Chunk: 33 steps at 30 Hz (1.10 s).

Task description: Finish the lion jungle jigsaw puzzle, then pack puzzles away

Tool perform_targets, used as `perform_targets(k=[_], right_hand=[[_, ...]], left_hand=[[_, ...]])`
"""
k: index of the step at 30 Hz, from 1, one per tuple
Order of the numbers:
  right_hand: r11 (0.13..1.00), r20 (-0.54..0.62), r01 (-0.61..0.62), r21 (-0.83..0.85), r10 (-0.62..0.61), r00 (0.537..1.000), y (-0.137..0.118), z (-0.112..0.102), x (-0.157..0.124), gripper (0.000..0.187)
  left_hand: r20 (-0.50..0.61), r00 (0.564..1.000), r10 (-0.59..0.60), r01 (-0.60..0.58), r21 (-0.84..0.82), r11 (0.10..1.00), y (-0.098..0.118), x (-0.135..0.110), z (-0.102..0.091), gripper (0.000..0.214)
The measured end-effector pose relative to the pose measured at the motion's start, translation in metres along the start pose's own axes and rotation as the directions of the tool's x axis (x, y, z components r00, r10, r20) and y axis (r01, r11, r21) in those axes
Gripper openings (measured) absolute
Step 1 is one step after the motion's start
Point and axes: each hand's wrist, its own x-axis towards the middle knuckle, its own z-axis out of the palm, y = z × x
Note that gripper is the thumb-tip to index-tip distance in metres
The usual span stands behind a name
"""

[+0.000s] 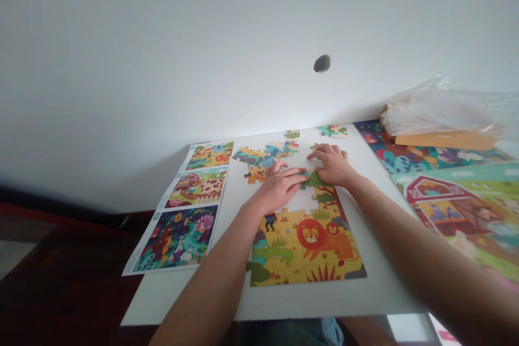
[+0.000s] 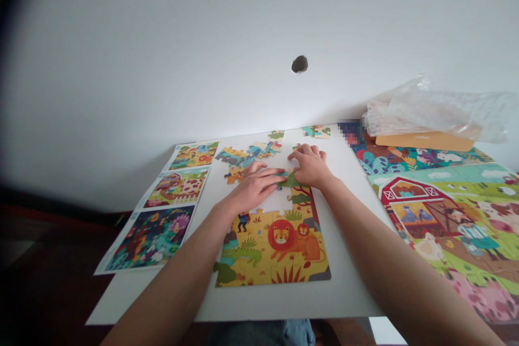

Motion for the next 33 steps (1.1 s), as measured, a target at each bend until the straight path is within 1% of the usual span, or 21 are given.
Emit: perform_targets(k=[10, 12, 15, 18, 20, 24, 27, 28, 30, 32, 33], right_hand=[[1.000, -0.004, 0.002, 0.015, -0.002, 1.000, 0.000, 0.001, -0.001, 0.045], [1.000, -0.007, 0.000, 0.019, 0.000, 1.000, 0.000, 0.001, -0.001, 0.045], [1.000, -0.008, 0.000, 0.023, 0.000, 1.000, 0.000, 0.000, -0.001, 0.045], [1.000, -0.002, 0.001, 0.024, -0.001, 1.000, 0.000, 0.000, -0.001, 0.045], [1.000, 0.003, 0.001, 0.022, -0.001, 1.000, 0.001, 0.000, -0.001, 0.045], [1.000, -0.002, 0.006, 0.025, -0.006, 1.000, 0.001, -0.001, -0.001, 0.043], [0.999, -0.035, 0.011, 0.052, -0.009, 0.999, 0.002, -0.001, 0.000, 0.041], [0.998, -0.061, -0.007, 0.067, 0.012, 0.998, 0.004, -0.001, 0.001, 0.041], [0.992, -0.134, -0.084, 0.090, 0.096, 0.986, 0.007, 0.000, 0.003, 0.043], [0.978, -0.192, -0.186, 0.089, 0.200, 0.961, 0.012, 0.002, 0.005, 0.044], [0.970, -0.202, -0.231, 0.079, 0.242, 0.949, 0.014, 0.003, 0.005, 0.043]], left_hand=[[0.045, 0.999, -0.015, 0.014, 0.028, 0.999, 0.004, 0.001, -0.004, 0.030], [0.033, 0.999, -0.022, 0.022, 0.022, 1.000, 0.005, 0.000, -0.004, 0.031], [-0.039, 0.998, -0.052, 0.052, 0.011, 0.999, 0.005, -0.001, -0.003, 0.034], [-0.093, 0.993, -0.075, 0.078, 0.030, 0.996, 0.002, -0.003, -0.003, 0.027], [-0.093, 0.992, -0.080, 0.084, 0.040, 0.996, -0.001, -0.005, -0.002, 0.023], [-0.083, 0.993, -0.081, 0.084, 0.040, 0.996, -0.003, -0.006, -0.003, 0.025], [-0.073, 0.994, -0.082, 0.085, 0.036, 0.996, -0.003, -0.007, -0.005, 0.025], [-0.071, 0.994, -0.084, 0.086, 0.033, 0.996, -0.003, -0.007, -0.005, 0.026], [-0.066, 0.994, -0.087, 0.089, 0.028, 0.996, -0.003, -0.008, -0.005, 0.026], [-0.064, 0.994, -0.091, 0.092, 0.026, 0.995, -0.003, -0.009, -0.005, 0.027], [-0.064, 0.994, -0.092, 0.094, 0.025, 0.995, -0.003, -0.009, -0.004, 0.027]])
